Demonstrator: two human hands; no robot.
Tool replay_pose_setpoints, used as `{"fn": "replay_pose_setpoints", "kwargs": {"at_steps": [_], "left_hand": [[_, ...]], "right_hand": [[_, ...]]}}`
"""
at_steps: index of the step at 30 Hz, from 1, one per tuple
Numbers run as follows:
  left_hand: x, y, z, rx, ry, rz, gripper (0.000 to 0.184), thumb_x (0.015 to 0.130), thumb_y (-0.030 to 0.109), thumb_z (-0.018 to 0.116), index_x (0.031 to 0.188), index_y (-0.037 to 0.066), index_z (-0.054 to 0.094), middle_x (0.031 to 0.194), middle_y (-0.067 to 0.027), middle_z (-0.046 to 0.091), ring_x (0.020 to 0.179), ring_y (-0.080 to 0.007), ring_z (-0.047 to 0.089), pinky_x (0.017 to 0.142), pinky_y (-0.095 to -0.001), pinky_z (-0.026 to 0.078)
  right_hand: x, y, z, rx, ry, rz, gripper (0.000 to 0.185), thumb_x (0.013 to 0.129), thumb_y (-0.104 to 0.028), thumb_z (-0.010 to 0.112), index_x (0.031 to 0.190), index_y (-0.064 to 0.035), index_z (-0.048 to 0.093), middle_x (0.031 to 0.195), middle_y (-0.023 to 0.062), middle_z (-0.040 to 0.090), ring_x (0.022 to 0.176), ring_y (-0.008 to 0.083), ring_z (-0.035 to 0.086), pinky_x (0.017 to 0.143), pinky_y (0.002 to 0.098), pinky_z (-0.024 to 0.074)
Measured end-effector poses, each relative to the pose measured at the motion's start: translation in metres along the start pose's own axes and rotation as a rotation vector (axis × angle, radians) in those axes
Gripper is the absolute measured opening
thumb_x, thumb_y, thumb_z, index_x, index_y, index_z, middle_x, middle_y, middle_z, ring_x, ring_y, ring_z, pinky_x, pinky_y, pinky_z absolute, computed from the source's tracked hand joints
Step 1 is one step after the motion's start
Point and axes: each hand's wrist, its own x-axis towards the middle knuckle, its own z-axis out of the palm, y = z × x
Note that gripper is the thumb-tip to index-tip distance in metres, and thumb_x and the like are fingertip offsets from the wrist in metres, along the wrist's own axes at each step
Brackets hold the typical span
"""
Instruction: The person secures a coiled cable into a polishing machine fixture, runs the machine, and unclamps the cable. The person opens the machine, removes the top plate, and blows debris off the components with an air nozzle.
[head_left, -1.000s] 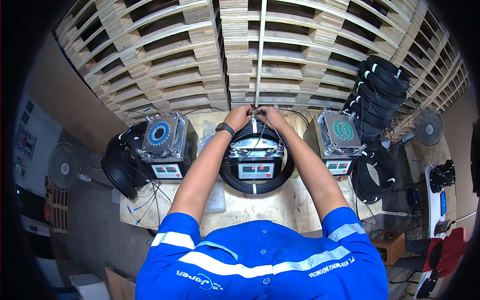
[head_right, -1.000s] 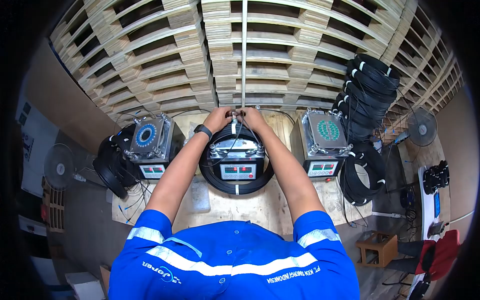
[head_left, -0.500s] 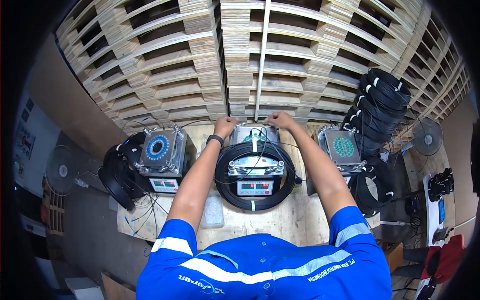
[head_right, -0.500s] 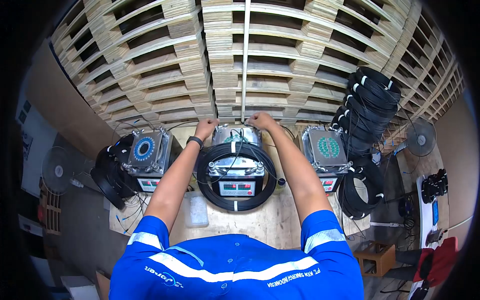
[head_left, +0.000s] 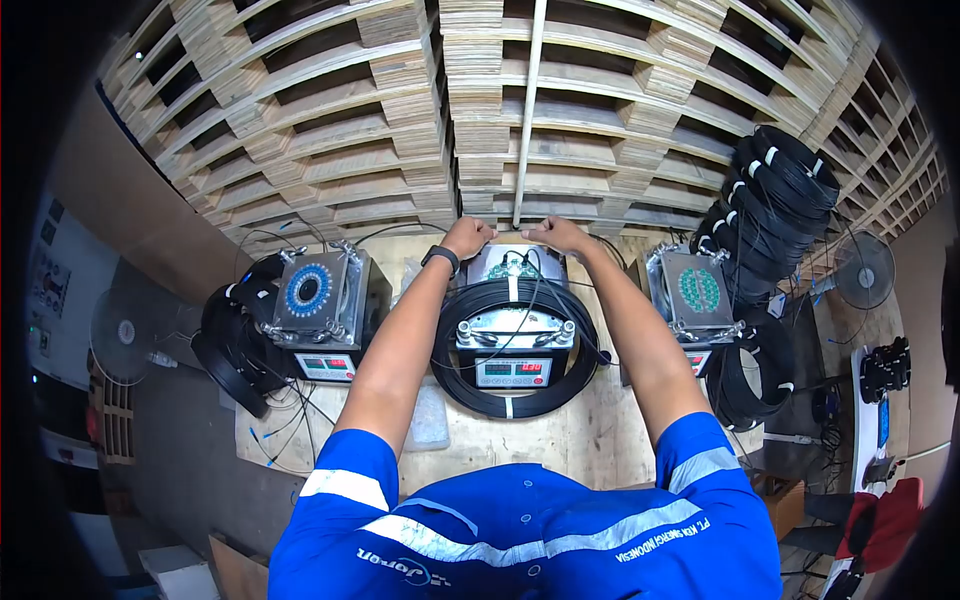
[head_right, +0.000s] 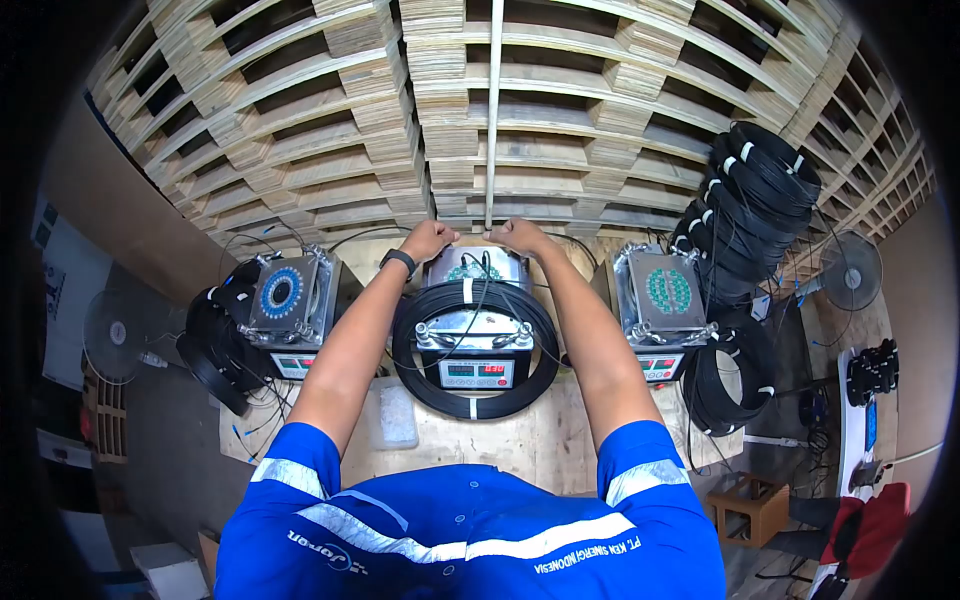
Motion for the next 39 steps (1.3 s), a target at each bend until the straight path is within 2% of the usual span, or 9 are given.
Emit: {"fn": "replay_pose_setpoints", "kwargs": {"at_steps": [3,6,11,15,18,25,29,35,39], "left_hand": [[0.005,0.000,-0.006,0.016,-0.100,-0.011,0.031,0.086,0.031,0.070,0.087,0.001,0.073,0.069,-0.0124,0.067,0.062,-0.0164,0.058,0.065,-0.0335,0.048],[0.013,-0.005,-0.008,0.050,-0.176,0.055,0.034,0.091,0.032,0.067,0.084,-0.001,0.070,0.068,-0.0017,0.061,0.063,-0.0101,0.051,0.061,-0.0301,0.045],[0.014,-0.009,-0.006,0.044,-0.236,0.065,0.030,0.086,0.028,0.074,0.078,0.001,0.065,0.069,-0.0023,0.060,0.066,-0.0115,0.052,0.062,-0.0290,0.046],[0.003,-0.002,-0.003,0.089,-0.077,0.132,0.032,0.082,0.028,0.076,0.071,0.002,0.062,0.063,-0.0078,0.057,0.060,-0.0159,0.050,0.060,-0.0331,0.045],[-0.003,0.008,-0.012,0.158,-0.166,0.210,0.032,0.085,0.031,0.073,0.075,0.002,0.064,0.064,-0.0096,0.058,0.061,-0.0160,0.050,0.061,-0.0333,0.045],[0.023,-0.002,-0.011,0.021,-0.332,-0.057,0.031,0.090,0.032,0.066,0.084,0.003,0.071,0.074,-0.0017,0.067,0.069,-0.0124,0.055,0.068,-0.0290,0.046],[0.035,-0.015,-0.012,-0.181,-0.440,-0.162,0.025,0.089,0.024,0.069,0.095,0.000,0.073,0.085,-0.0035,0.071,0.077,-0.0101,0.062,0.074,-0.0249,0.048],[0.006,0.006,0.008,0.185,0.184,-0.004,0.027,0.072,0.020,0.083,0.067,0.002,0.064,0.063,-0.0062,0.063,0.059,-0.0152,0.058,0.058,-0.0338,0.047],[0.018,-0.001,0.005,-0.039,0.054,-0.106,0.024,0.077,0.021,0.080,0.070,0.004,0.064,0.063,-0.0043,0.060,0.054,-0.0153,0.053,0.053,-0.0338,0.043]], "right_hand": [[0.000,-0.004,-0.005,0.048,-0.072,0.050,0.055,0.087,-0.059,0.061,0.093,-0.0060,0.074,0.075,0.0081,0.067,0.071,0.0185,0.058,0.070,0.0338,0.0477],[-0.007,-0.019,-0.012,0.053,-0.111,0.118,0.059,0.087,-0.061,0.058,0.095,-0.0048,0.074,0.081,0.0094,0.068,0.074,0.0193,0.059,0.075,0.0335,0.0477],[0.000,-0.008,-0.001,0.191,-0.081,0.113,0.045,0.080,-0.046,0.079,0.068,-0.0125,0.051,0.063,-0.0022,0.050,0.060,0.0097,0.042,0.056,0.0270,0.0367],[-0.005,-0.016,-0.006,0.129,-0.070,0.140,0.046,0.081,-0.050,0.075,0.070,-0.0105,0.054,0.064,-0.0015,0.052,0.060,0.0115,0.043,0.055,0.0293,0.0375],[-0.009,-0.017,-0.004,0.126,-0.057,0.131,0.048,0.082,-0.051,0.074,0.069,-0.0097,0.053,0.064,-0.0009,0.052,0.061,0.0120,0.044,0.056,0.0300,0.0390],[-0.007,-0.013,-0.002,0.078,-0.019,0.116,0.050,0.083,-0.051,0.072,0.069,-0.0063,0.055,0.066,0.0023,0.056,0.063,0.0143,0.048,0.059,0.0322,0.0424],[0.001,-0.003,0.006,0.116,-0.040,0.077,0.046,0.085,-0.051,0.069,0.087,-0.0052,0.072,0.069,0.0032,0.060,0.065,0.0138,0.052,0.061,0.0316,0.0443],[-0.007,-0.011,0.003,0.150,-0.057,0.068,0.047,0.086,-0.053,0.066,0.093,-0.0079,0.075,0.067,0.0022,0.060,0.062,0.0128,0.051,0.060,0.0307,0.0435],[-0.008,-0.010,0.002,0.132,-0.045,0.075,0.047,0.085,-0.053,0.066,0.095,-0.0072,0.075,0.070,0.0045,0.063,0.066,0.0142,0.055,0.065,0.0316,0.0464]]}}
